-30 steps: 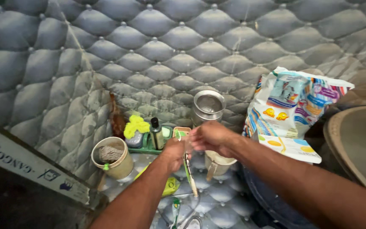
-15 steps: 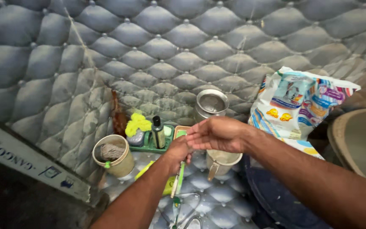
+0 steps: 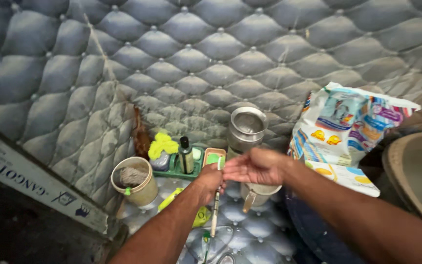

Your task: The person organizes personal care items on a mattress. They handle a yellow tube, a toothbrush, a metal cup, and a sponge, placing them into a small container and arranging them on the surface.

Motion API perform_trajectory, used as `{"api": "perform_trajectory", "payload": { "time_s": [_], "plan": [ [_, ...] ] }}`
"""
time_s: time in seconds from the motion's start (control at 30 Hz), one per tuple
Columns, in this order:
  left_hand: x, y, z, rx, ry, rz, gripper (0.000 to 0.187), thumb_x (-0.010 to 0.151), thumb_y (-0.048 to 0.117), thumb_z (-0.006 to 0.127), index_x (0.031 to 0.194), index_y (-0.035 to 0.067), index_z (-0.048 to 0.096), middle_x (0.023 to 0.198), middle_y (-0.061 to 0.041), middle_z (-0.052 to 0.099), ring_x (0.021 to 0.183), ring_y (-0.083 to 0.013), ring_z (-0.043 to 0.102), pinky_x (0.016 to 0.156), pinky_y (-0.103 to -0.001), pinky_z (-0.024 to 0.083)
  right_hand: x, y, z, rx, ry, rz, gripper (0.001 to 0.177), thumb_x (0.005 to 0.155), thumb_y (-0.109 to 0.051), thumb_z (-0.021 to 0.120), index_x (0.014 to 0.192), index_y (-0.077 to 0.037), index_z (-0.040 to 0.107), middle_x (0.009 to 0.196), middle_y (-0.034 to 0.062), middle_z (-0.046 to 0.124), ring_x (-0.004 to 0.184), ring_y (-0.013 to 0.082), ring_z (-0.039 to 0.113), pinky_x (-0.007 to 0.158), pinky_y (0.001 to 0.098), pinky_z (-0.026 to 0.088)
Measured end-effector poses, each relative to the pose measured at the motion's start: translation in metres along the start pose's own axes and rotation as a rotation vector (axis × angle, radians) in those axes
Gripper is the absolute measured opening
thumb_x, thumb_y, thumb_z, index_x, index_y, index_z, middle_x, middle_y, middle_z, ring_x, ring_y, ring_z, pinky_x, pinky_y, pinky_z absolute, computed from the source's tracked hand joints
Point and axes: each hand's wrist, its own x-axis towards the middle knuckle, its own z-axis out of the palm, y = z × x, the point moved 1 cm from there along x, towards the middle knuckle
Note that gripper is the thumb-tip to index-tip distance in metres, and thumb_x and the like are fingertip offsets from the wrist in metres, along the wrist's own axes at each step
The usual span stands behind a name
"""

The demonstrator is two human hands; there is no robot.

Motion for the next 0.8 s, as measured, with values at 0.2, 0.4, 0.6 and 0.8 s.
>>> {"api": "perform_trajectory", "payload": {
  "time_s": [0.2,0.4,0.6,0.8],
  "plan": [
    [0.001,-0.011,0.002,-0.198,-0.065,0.071,0.019,0.103,0.016,0.055,0.119,0.013,0.065,0.078,0.000,0.059,0.061,-0.0127,0.054,0.051,-0.031,0.048,-0.028,-0.004,0.065,-0.582,0.147,-0.312,0.024,0.100,-0.013,0.049,0.116,-0.003,0.064,0.101,0.0143,0.070,0.082,0.0196,0.067,0.069,0.0297,0.058],
    [0.011,0.007,0.009,-0.317,0.178,0.188,0.050,0.103,0.053,0.044,0.076,0.012,0.056,0.060,0.001,0.046,0.043,-0.0139,0.042,0.037,-0.031,0.032,0.010,0.053,0.054,-0.836,0.364,-0.574,0.039,0.101,-0.026,0.053,0.088,0.007,0.071,0.077,0.0124,0.071,0.063,0.0168,0.059,0.056,0.0328,0.045],
    [-0.001,0.050,0.007,-0.658,0.320,0.251,0.068,0.098,0.076,0.042,0.065,0.018,0.029,0.050,0.005,0.024,0.036,-0.0115,0.021,0.033,-0.032,0.014,0.004,0.094,0.082,-0.653,0.417,-0.488,0.052,0.105,-0.047,0.040,0.093,-0.002,0.063,0.073,0.0150,0.065,0.065,0.0341,0.066,0.062,0.0511,0.053],
    [-0.026,0.087,0.015,-0.764,0.393,0.291,0.063,0.094,0.073,0.046,0.068,0.017,0.035,0.050,0.001,0.030,0.036,-0.0164,0.027,0.034,-0.034,0.020,-0.040,0.074,0.107,-1.159,0.611,-0.936,0.040,0.106,-0.034,0.041,0.097,-0.003,0.064,0.078,0.0321,0.067,0.079,0.0539,0.063,0.071,0.0622,0.046]
  ]
}}
